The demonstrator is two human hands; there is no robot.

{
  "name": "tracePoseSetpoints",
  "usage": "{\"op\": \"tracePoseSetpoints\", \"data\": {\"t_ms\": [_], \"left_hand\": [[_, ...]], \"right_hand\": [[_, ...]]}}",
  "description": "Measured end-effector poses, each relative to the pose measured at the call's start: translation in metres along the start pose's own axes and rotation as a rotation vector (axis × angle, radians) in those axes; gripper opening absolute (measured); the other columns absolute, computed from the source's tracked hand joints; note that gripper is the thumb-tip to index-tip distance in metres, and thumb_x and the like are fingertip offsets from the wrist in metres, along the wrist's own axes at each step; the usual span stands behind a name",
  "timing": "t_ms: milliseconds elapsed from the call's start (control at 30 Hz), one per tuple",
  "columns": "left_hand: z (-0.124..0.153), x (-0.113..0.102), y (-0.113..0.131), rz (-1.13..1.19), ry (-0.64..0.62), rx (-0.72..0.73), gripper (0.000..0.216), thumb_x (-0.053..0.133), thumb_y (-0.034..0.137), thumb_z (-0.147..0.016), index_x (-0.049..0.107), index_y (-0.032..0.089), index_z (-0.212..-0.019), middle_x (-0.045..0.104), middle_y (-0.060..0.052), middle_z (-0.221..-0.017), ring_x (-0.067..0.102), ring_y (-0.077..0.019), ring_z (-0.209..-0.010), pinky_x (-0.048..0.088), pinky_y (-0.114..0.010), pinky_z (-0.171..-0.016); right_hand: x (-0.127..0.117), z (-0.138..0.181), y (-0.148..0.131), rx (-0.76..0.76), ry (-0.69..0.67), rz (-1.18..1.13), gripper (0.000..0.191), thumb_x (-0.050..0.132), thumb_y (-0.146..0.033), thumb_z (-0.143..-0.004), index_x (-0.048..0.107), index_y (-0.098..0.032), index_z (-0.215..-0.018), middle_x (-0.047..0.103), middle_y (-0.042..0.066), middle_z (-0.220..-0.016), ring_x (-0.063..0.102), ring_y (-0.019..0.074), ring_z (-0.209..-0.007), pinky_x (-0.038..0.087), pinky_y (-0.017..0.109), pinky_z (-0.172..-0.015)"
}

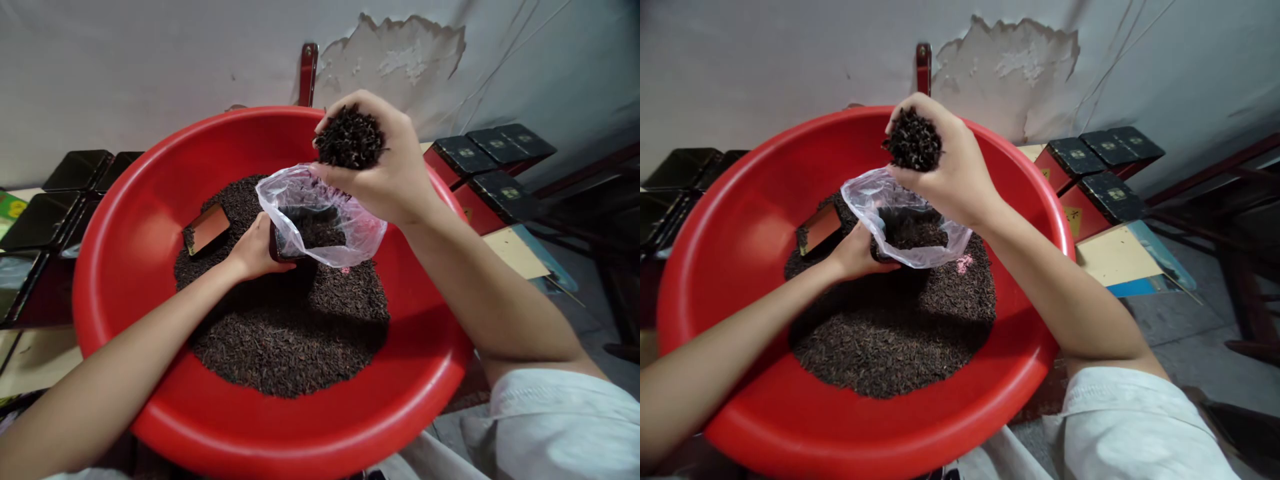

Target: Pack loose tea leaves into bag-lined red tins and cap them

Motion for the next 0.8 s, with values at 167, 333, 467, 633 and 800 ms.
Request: {"op": "tracePoseSetpoints", "data": {"t_ms": [167,333,467,633,800], "left_hand": [[0.0002,0.0007,-0.0011,-0.007,-0.018,-0.03,0.095,0.078,0.049,-0.049,0.035,0.013,-0.125,0.047,-0.018,-0.123,0.046,-0.0375,-0.12,0.035,-0.055,-0.106],[0.0004,0.0007,-0.001,0.034,-0.019,-0.029,0.095,0.079,0.05,-0.049,0.036,0.016,-0.126,0.047,-0.016,-0.121,0.049,-0.0368,-0.117,0.043,-0.052,-0.1],[0.0,0.0011,-0.0012,0.028,-0.015,-0.018,0.097,0.08,0.048,-0.048,0.035,0.014,-0.127,0.045,-0.017,-0.125,0.045,-0.0379,-0.121,0.041,-0.053,-0.102],[0.0002,0.0008,-0.0003,0.029,-0.017,-0.013,0.099,0.079,0.047,-0.05,0.034,0.014,-0.13,0.044,-0.018,-0.128,0.043,-0.0374,-0.124,0.039,-0.052,-0.105],[0.0009,-0.0001,0.0013,0.025,-0.022,-0.022,0.101,0.08,0.047,-0.05,0.032,0.012,-0.132,0.044,-0.018,-0.13,0.043,-0.0367,-0.124,0.038,-0.05,-0.106]], "right_hand": [[-0.0045,-0.0001,-0.0035,-0.051,-0.026,-0.01,0.026,0.06,-0.002,-0.066,0.055,-0.02,-0.085,0.064,-0.001,-0.089,0.059,0.0128,-0.085,0.048,0.026,-0.08],[-0.0069,0.0007,-0.0064,0.045,-0.099,-0.004,0.023,0.064,-0.006,-0.069,0.058,-0.021,-0.085,0.065,0.001,-0.093,0.058,0.0137,-0.088,0.047,0.026,-0.084],[-0.0066,0.002,-0.0072,0.111,-0.125,0.008,0.021,0.07,-0.013,-0.069,0.059,-0.022,-0.084,0.065,0.002,-0.095,0.059,0.0163,-0.09,0.046,0.03,-0.086],[-0.0047,0.0024,-0.0067,0.092,-0.162,-0.005,0.021,0.074,-0.016,-0.067,0.06,-0.02,-0.083,0.065,0.002,-0.092,0.058,0.016,-0.088,0.045,0.03,-0.086],[-0.003,0.0027,-0.0073,0.083,-0.179,0.046,0.015,0.069,-0.018,-0.071,0.061,-0.02,-0.082,0.066,0.001,-0.091,0.059,0.0151,-0.086,0.046,0.03,-0.086]]}}
Point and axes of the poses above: each hand's wrist, its own z-axis away from the middle knuckle, its own x-axis out of the palm, y = z × x, the point moved 4 cm from there along -z, towards the middle knuckle
